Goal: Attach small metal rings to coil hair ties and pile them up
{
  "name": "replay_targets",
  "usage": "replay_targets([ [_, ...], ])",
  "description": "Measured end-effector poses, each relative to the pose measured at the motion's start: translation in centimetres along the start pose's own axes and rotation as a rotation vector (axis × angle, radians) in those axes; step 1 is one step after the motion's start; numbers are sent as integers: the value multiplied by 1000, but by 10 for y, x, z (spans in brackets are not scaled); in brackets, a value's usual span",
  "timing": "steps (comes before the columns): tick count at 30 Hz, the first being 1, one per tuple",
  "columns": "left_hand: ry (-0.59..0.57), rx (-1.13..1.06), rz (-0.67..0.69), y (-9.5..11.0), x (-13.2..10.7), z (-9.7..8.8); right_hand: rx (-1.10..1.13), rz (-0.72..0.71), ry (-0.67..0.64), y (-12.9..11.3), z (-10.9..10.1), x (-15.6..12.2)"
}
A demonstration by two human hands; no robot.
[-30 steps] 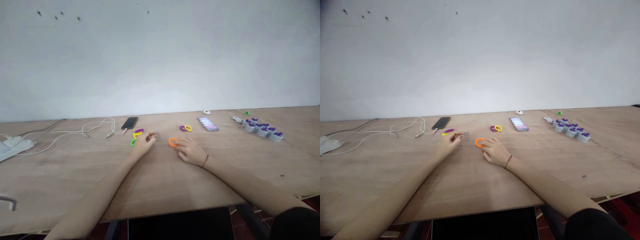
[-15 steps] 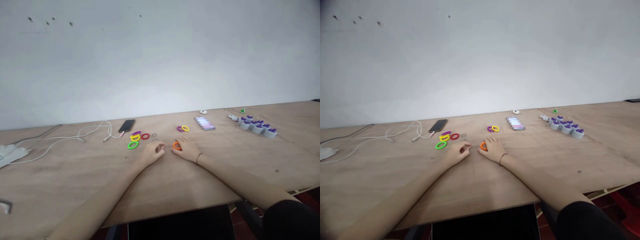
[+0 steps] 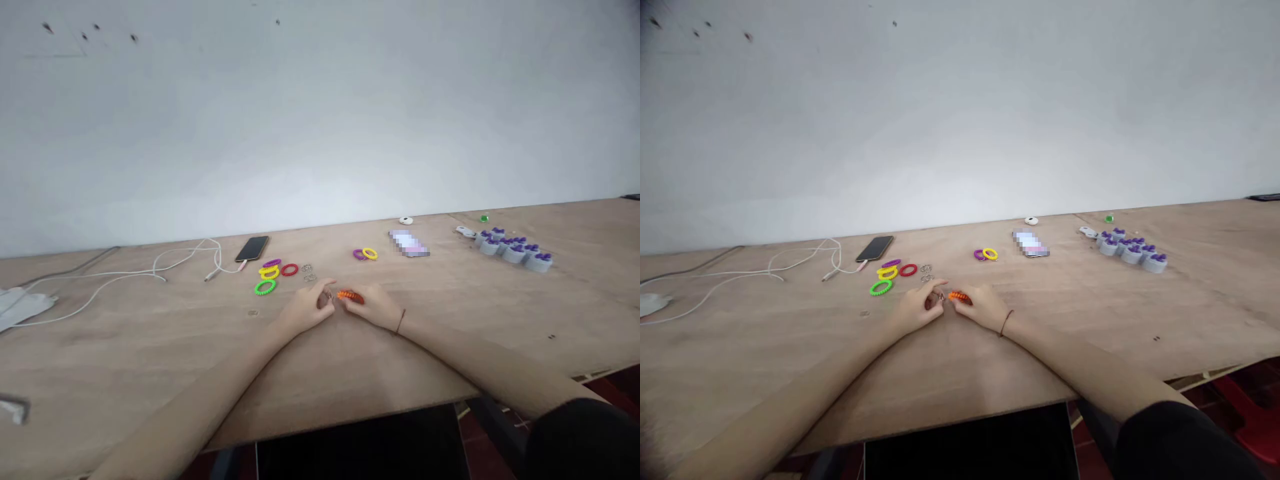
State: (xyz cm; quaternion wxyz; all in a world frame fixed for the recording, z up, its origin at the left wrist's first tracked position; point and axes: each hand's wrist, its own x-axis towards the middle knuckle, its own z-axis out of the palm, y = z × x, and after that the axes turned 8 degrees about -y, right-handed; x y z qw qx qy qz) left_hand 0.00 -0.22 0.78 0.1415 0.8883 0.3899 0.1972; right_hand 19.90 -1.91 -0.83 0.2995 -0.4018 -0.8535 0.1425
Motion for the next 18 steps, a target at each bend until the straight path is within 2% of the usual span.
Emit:
replay_targets([
  [5, -37, 40, 1, 0, -1, 1, 46, -28, 38, -2, 1, 0],
  [18, -48, 126, 73, 1, -3, 1, 68, -127, 2, -4, 0, -1],
])
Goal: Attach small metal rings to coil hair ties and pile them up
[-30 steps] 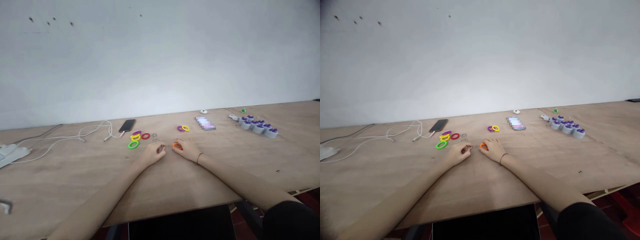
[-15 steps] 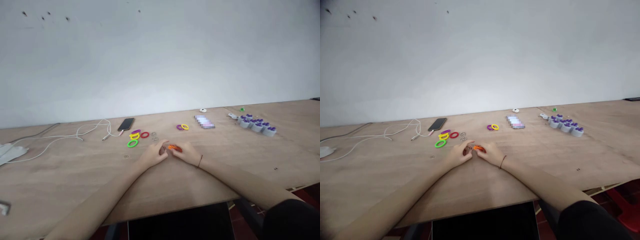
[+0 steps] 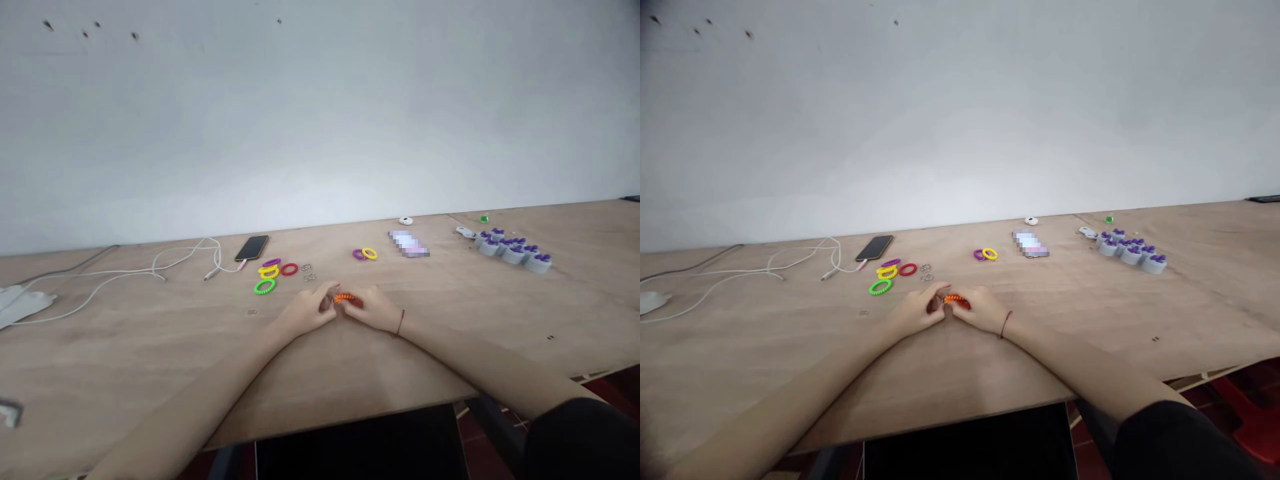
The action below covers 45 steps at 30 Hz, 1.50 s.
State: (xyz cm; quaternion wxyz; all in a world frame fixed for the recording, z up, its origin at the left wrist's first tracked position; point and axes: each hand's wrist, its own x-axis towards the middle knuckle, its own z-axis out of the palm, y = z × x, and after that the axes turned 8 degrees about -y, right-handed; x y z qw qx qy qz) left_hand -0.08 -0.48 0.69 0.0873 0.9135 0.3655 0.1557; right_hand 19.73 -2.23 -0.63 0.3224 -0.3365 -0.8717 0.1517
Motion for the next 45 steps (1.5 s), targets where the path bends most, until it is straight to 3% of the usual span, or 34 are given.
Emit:
replay_targets([
  [9, -16, 45, 48, 2, 0, 0, -6, -85, -80, -2, -5, -1],
  [21, -2, -6, -19, 1, 2, -2, -85, 54, -96, -3, -3, -1],
  [36, -32, -11, 104, -4, 3, -9, -91, 48, -95, 1, -4, -1],
  [40, 47, 37, 110, -3, 4, -10, -121, 50, -88, -1, -6, -1],
  [45, 194, -63, -20, 5, 5, -5, -136, 16, -96, -3, -6, -3],
])
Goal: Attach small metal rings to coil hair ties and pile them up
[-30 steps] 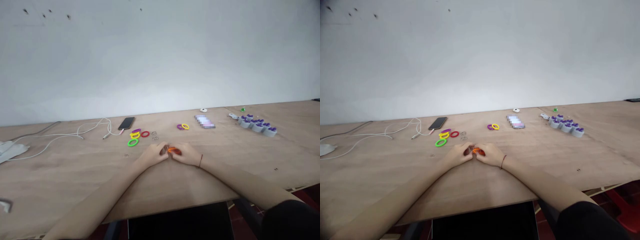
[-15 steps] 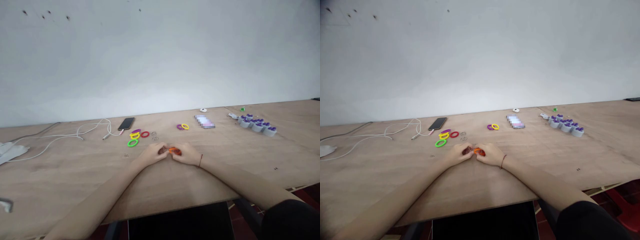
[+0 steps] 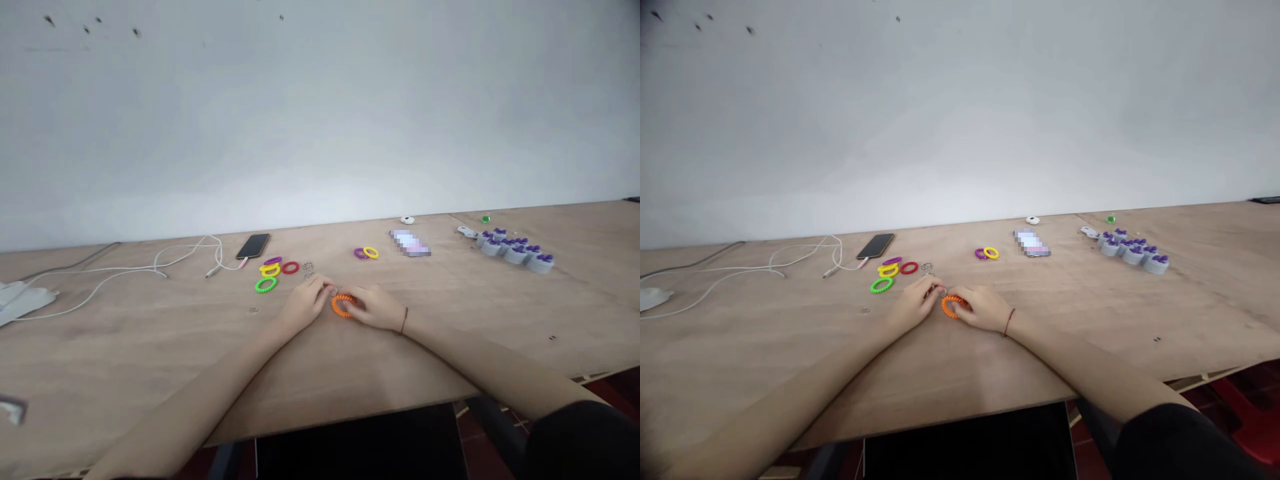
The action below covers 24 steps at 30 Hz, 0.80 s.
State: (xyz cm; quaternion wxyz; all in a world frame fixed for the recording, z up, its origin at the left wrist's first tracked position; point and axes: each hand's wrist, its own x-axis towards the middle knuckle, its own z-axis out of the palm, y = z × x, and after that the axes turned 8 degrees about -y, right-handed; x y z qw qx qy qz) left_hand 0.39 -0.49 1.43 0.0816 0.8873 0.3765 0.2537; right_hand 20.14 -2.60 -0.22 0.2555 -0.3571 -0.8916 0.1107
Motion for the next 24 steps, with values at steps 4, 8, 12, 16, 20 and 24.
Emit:
replay_targets([
  [4, -21, -168, -83, 4, 1, 5, 7, -16, 10, -2, 2, 0],
  [8, -120, -191, -69, 2, 2, 4, 16, 41, 75, 0, 2, 0],
  [12, -146, -32, -11, -2, 1, 1, 87, 101, 144, 3, -1, 0],
  [16, -105, 41, -14, -3, 1, 1, 94, 96, 129, 3, -1, 0],
  [20, -41, -39, -128, 1, 1, 1, 93, 75, 75, 1, 2, -1],
  [24, -17, -224, -198, 9, -1, 2, 100, 57, 30, 0, 2, -1],
])
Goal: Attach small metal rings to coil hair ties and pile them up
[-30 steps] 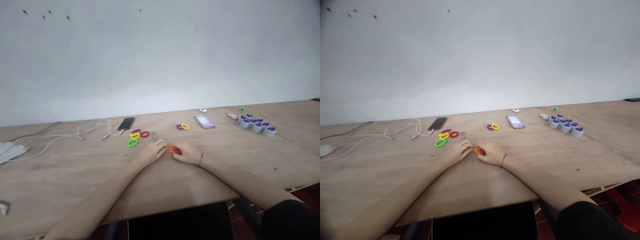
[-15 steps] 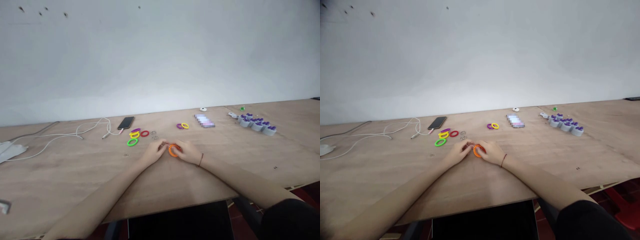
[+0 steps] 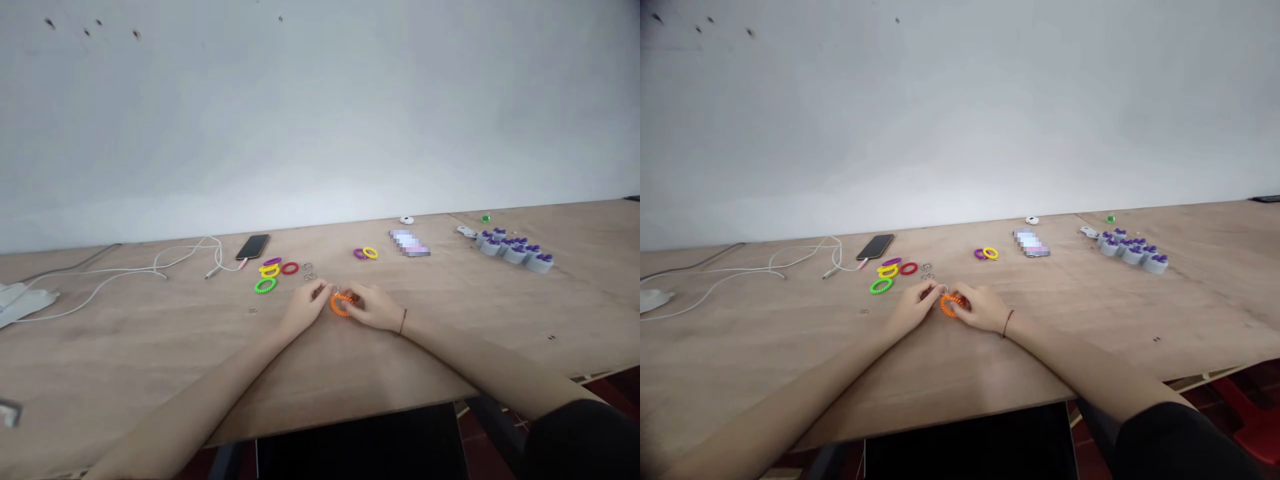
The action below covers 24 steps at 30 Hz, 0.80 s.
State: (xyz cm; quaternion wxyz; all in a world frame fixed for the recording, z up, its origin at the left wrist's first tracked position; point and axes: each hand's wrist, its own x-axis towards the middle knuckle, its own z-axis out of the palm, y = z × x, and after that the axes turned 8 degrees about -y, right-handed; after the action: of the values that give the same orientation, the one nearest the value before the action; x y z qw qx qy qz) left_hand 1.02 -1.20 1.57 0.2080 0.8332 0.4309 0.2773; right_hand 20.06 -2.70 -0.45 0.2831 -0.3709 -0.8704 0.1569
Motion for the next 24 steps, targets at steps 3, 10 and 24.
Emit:
replay_targets([
  [3, -36, -67, -3, 2, -1, 2, -11, -6, -32, -1, -1, 0],
  [10, -128, 127, 117, -6, 1, -2, -1, 18, 52, 2, -3, 1],
  [24, -35, 452, 218, 0, -6, -3, -3, 17, 37, -2, -6, 2],
])
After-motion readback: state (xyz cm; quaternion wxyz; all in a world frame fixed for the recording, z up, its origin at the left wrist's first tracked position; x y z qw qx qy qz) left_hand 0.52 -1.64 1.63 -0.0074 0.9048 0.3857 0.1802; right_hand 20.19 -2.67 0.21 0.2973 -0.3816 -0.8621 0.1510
